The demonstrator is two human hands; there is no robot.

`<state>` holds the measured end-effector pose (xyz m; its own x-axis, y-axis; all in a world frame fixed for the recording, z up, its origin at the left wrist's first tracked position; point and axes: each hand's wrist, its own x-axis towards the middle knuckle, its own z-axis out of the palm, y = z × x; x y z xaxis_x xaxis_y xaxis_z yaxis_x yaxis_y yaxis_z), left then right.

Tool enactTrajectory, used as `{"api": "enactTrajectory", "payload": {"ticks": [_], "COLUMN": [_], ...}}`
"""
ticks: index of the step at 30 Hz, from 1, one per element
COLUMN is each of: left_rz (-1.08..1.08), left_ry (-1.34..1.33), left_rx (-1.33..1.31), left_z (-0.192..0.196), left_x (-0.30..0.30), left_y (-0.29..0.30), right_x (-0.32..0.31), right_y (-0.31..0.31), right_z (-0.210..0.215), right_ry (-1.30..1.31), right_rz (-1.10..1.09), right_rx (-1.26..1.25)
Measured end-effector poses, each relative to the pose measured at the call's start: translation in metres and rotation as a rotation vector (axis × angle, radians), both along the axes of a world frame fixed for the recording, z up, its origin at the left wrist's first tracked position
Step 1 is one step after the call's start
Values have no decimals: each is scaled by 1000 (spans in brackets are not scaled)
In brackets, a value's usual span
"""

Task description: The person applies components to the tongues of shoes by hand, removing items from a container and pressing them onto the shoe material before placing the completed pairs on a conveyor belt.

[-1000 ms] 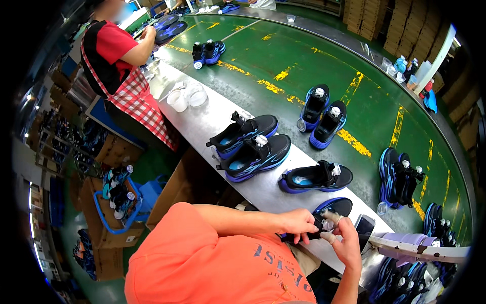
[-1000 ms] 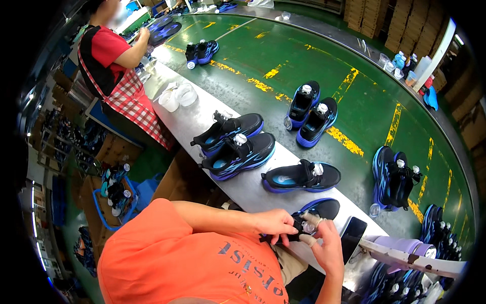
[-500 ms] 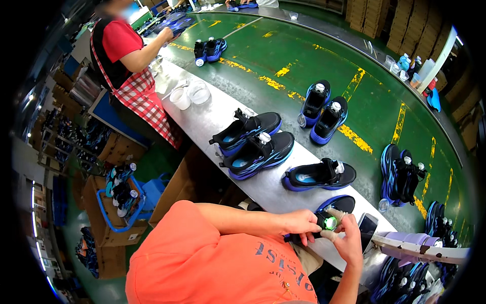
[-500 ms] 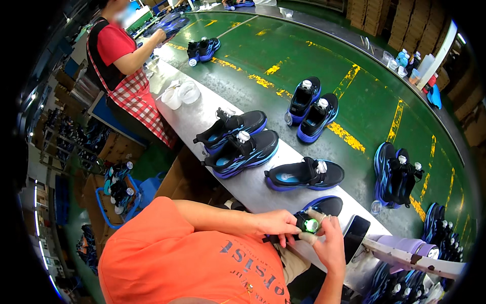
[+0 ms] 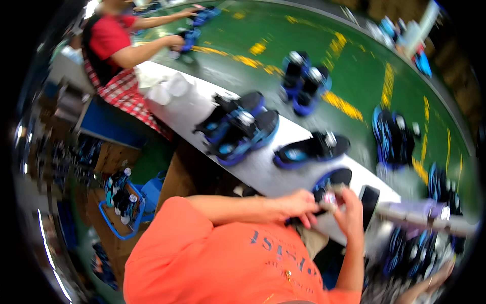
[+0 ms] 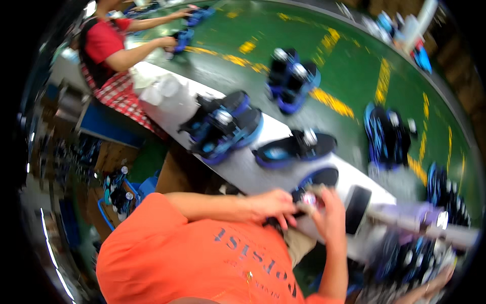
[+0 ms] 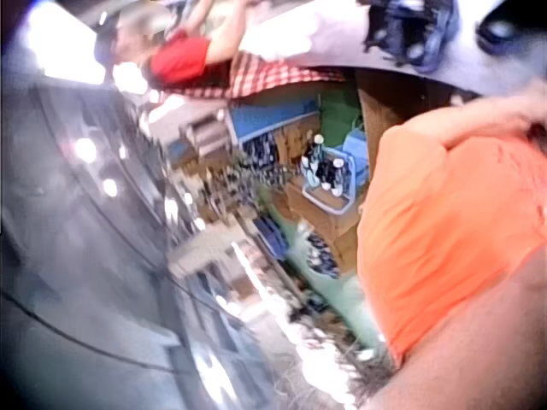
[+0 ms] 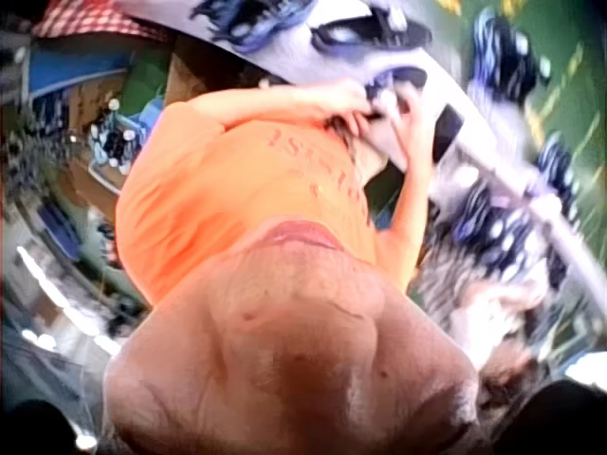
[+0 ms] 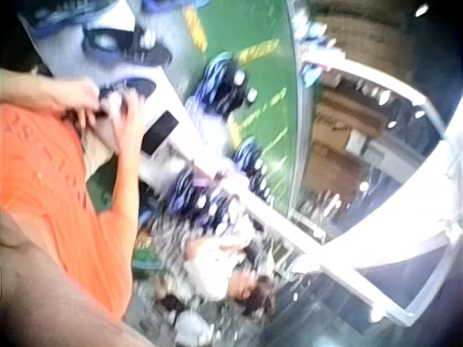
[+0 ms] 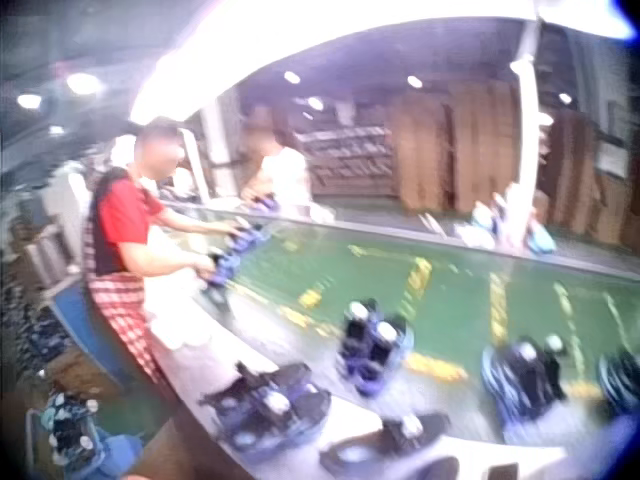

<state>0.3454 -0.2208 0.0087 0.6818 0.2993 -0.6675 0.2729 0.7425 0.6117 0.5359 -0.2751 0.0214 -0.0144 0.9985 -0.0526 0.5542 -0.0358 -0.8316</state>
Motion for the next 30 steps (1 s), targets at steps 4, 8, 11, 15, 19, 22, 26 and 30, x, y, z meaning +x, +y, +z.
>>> {"api": "enactTrajectory", "payload": {"ticks": [4, 8, 11, 15, 19, 22, 26, 30], "left_rz": [49, 60, 28, 55, 39, 41, 50, 39], "left_ry": [29, -24, -35, -22, -40, -15, 12, -1], "left_rx": [83, 62, 53, 45, 22, -9, -22, -47], "left_z": [-14, -20, -15, -9, -3, -1, -4, -1], "left_x": [3, 7, 9, 9, 7, 7, 6, 6], "left_y": [-7, -9, -6, -8, -3, -1, -2, 0], "right_x": [8, 9, 18, 10, 5, 12, 2, 9], "right_y": [-5, -9, -8, -10, -10, -4, -5, 0], "right_z": [-22, -24, -12, -16, -18, -9, -15, -8], "right_ry": [20, -119, 115, 75, -98, 126, 13, 55], "right_rz": [83, -14, 63, -29, -79, 36, -62, -13], "right_rx": [55, 155, 58, 40, 131, 80, 50, 23]}}
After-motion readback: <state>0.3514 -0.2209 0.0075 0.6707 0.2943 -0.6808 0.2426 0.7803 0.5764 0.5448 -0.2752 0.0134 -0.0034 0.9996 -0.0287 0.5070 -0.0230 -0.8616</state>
